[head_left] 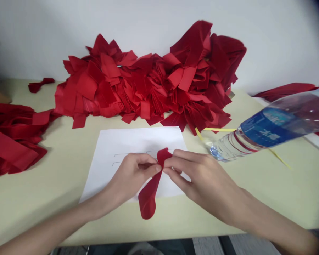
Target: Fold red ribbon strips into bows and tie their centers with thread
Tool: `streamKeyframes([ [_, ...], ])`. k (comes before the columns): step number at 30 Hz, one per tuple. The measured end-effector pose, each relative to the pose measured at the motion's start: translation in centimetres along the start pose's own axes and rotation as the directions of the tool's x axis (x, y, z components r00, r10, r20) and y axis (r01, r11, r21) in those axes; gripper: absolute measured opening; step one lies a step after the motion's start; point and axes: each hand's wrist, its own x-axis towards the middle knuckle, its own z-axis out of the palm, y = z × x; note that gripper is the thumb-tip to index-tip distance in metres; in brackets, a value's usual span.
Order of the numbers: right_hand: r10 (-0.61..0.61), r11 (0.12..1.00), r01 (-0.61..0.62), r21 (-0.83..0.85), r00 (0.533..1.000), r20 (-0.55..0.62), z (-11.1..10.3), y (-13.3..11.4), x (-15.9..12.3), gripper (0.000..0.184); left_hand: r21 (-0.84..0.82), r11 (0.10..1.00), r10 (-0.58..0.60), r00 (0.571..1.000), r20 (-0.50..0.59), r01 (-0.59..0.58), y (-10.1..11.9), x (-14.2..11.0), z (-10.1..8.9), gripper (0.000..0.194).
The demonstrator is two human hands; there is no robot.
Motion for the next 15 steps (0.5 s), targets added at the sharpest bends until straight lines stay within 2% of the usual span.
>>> streamKeyframes([
  [4,0.099,0.976,-0.093,0.197,0.995,-0.025,0.0,0.8,-0.4,0.017,-0.279,0.956,-0.073,0.995,0.063,0.088,0.4,0.1,-0.6,0.01],
  [8,0.137,0.945,-0.126,0.301,0.99,-0.016,-0.2,1.3,-0.5,0.016,-0.548,0.817,-0.132,0.983,0.129,0.182,0.2,0.3,-0.7,0.008],
  [12,0.168,0.917,-0.159,0.365,0.986,0.007,0.0,1.9,-0.1,0.016,-0.64,0.716,-0.193,0.96,0.202,0.279,-0.3,0.4,-0.8,0.008],
  [15,0.181,0.85,-0.204,0.486,0.979,0.093,-0.1,2.7,0.3,0.019,-0.646,0.709,-0.123,0.951,0.282,0.283,-0.5,0.3,-1.0,0.006],
])
